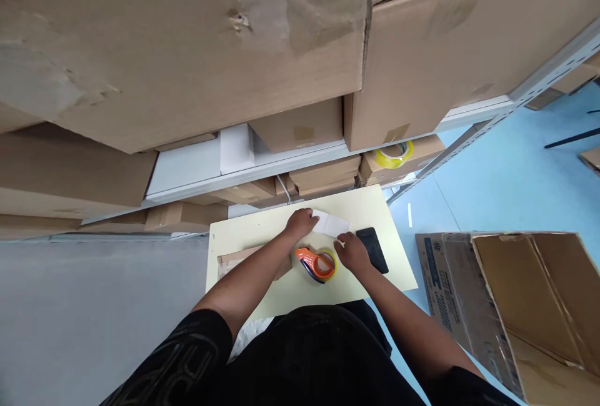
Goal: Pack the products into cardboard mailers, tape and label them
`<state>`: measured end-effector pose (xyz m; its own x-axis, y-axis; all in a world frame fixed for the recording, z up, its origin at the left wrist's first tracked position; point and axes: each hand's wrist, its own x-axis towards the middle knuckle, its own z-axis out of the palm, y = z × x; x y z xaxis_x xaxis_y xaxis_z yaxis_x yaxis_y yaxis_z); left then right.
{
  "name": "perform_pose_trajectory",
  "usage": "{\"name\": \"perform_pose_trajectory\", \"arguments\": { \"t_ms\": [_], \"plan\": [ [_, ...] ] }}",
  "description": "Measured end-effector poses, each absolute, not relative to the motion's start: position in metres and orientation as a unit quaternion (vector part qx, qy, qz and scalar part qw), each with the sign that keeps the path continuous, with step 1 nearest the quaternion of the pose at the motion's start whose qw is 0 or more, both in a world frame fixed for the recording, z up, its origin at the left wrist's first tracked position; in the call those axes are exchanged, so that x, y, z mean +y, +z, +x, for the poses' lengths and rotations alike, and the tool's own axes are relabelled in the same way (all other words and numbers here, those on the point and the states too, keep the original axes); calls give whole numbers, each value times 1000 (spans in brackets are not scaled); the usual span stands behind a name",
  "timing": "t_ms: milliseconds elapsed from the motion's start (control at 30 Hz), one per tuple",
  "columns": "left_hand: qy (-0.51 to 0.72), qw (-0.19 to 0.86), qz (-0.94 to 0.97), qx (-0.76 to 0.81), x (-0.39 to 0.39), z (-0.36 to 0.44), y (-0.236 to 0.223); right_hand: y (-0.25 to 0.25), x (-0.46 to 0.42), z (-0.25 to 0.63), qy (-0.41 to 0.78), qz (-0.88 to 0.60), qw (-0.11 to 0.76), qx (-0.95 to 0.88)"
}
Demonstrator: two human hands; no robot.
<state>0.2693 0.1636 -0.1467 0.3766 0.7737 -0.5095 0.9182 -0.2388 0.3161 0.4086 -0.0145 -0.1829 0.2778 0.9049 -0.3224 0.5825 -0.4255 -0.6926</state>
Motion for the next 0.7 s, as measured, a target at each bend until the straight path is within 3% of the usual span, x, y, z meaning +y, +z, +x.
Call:
{"name": "perform_pose_trajectory", "arguments": {
  "t_ms": [133, 367, 700],
  "plan": [
    [-96, 298, 757, 573, 175, 255, -144, -193, 17, 401, 281, -757, 159, -569],
    [-74, 315, 755, 571, 178, 234, -143, -204, 55, 388, 279, -748, 10, -603],
    [-135, 300, 744, 581, 181, 224, -141, -214, 58, 377, 247, -749, -26, -614]
  ]
}}
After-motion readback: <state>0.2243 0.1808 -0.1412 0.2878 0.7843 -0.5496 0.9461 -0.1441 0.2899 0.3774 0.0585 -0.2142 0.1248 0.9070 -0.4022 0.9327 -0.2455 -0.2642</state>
